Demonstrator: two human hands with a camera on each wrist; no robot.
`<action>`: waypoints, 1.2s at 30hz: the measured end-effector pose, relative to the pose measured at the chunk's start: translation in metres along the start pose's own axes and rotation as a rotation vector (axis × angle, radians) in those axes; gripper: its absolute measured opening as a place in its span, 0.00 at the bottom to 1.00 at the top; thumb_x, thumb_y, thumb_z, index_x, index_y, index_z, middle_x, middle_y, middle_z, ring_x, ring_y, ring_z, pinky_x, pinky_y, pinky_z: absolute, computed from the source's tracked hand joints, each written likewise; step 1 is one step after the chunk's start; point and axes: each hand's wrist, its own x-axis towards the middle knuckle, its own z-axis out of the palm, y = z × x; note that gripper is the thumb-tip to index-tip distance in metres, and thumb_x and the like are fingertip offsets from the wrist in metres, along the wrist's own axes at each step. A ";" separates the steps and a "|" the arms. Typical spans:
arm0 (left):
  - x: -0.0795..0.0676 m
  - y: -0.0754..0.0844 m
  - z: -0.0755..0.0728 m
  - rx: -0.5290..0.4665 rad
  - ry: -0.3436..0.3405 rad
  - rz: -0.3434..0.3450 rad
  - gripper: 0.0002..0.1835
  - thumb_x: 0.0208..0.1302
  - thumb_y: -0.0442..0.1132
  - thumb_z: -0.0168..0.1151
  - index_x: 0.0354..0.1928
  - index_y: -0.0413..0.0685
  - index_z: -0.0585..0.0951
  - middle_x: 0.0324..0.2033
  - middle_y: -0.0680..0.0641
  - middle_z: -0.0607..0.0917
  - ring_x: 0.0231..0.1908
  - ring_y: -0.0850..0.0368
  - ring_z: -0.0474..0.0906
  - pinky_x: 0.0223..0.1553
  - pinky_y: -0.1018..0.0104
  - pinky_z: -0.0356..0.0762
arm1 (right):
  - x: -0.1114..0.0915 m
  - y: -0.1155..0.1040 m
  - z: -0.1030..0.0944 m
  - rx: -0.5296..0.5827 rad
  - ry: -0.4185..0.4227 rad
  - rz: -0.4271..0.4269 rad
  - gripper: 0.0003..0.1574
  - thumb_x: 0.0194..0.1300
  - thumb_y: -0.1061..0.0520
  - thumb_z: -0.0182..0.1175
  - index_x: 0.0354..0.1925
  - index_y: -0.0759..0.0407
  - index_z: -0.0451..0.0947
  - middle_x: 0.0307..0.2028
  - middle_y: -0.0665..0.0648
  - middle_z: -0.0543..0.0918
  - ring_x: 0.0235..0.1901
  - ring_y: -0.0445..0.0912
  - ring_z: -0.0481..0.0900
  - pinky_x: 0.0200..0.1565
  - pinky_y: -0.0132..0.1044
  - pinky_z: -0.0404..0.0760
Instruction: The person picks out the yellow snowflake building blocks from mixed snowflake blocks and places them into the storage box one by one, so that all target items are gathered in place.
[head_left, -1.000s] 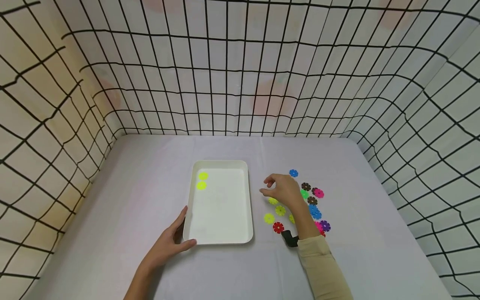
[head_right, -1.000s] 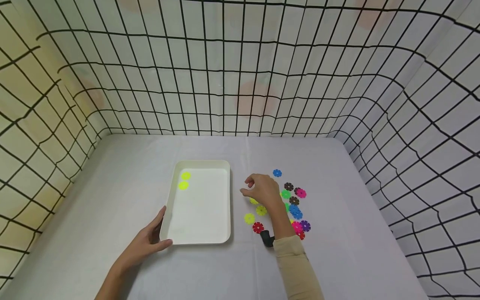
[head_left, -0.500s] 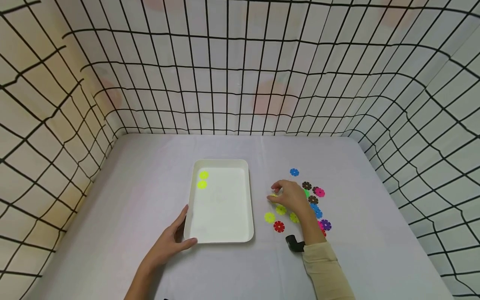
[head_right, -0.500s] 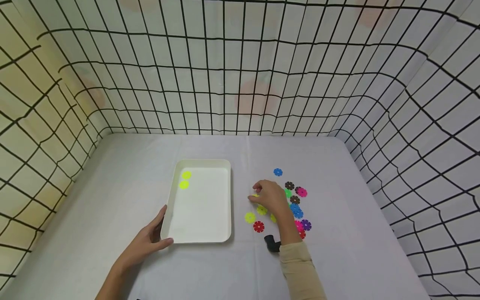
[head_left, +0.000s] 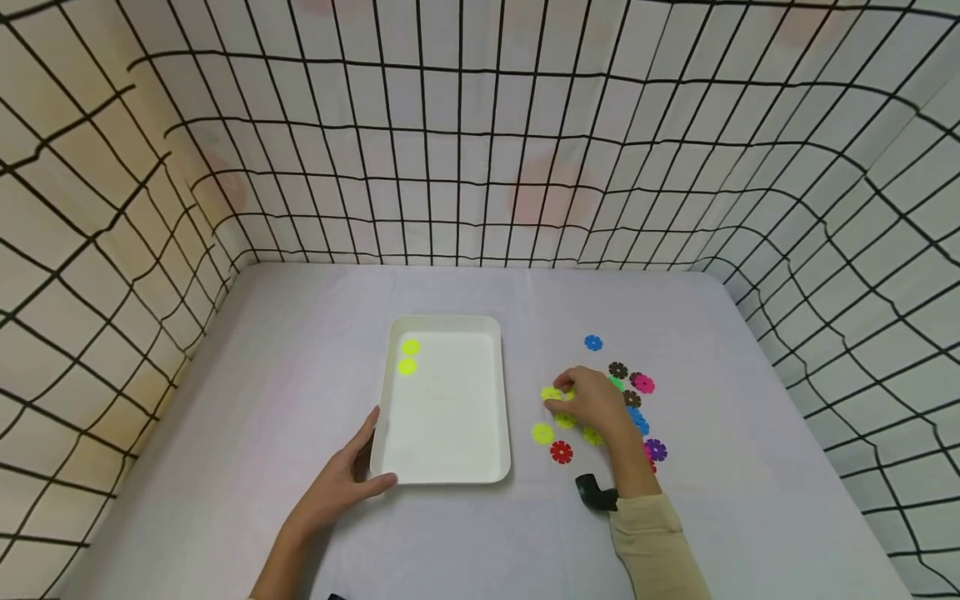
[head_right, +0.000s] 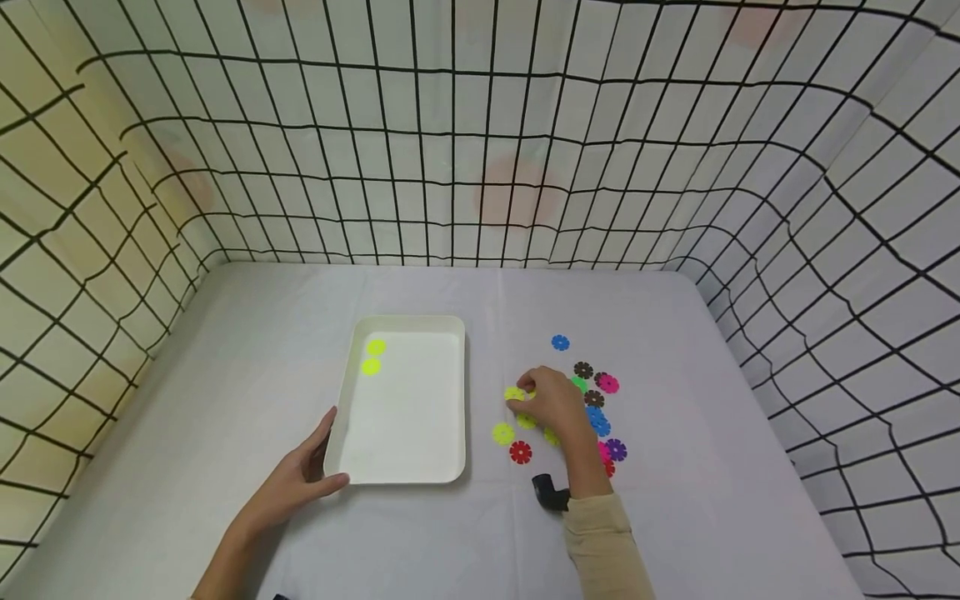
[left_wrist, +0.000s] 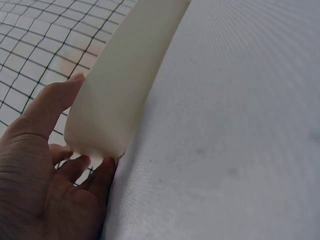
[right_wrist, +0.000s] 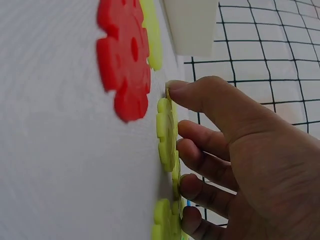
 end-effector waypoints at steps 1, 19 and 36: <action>0.000 0.000 0.000 -0.002 0.000 0.000 0.55 0.59 0.42 0.70 0.78 0.57 0.42 0.77 0.42 0.45 0.75 0.39 0.49 0.58 0.89 0.56 | 0.000 0.001 0.000 -0.002 0.003 -0.004 0.28 0.51 0.41 0.73 0.46 0.55 0.83 0.41 0.53 0.85 0.40 0.47 0.79 0.46 0.45 0.81; 0.000 -0.001 0.000 -0.008 -0.002 0.024 0.55 0.59 0.42 0.70 0.78 0.55 0.42 0.77 0.41 0.44 0.75 0.38 0.48 0.59 0.89 0.56 | -0.001 0.001 0.007 -0.015 0.056 -0.054 0.23 0.51 0.43 0.73 0.41 0.55 0.83 0.35 0.51 0.84 0.34 0.45 0.77 0.39 0.40 0.81; 0.000 0.000 -0.001 0.012 0.004 0.009 0.55 0.59 0.43 0.70 0.78 0.54 0.43 0.77 0.42 0.46 0.75 0.40 0.50 0.59 0.89 0.56 | -0.002 -0.002 0.008 -0.041 0.101 -0.055 0.22 0.49 0.44 0.74 0.38 0.55 0.84 0.29 0.51 0.82 0.28 0.44 0.74 0.28 0.30 0.73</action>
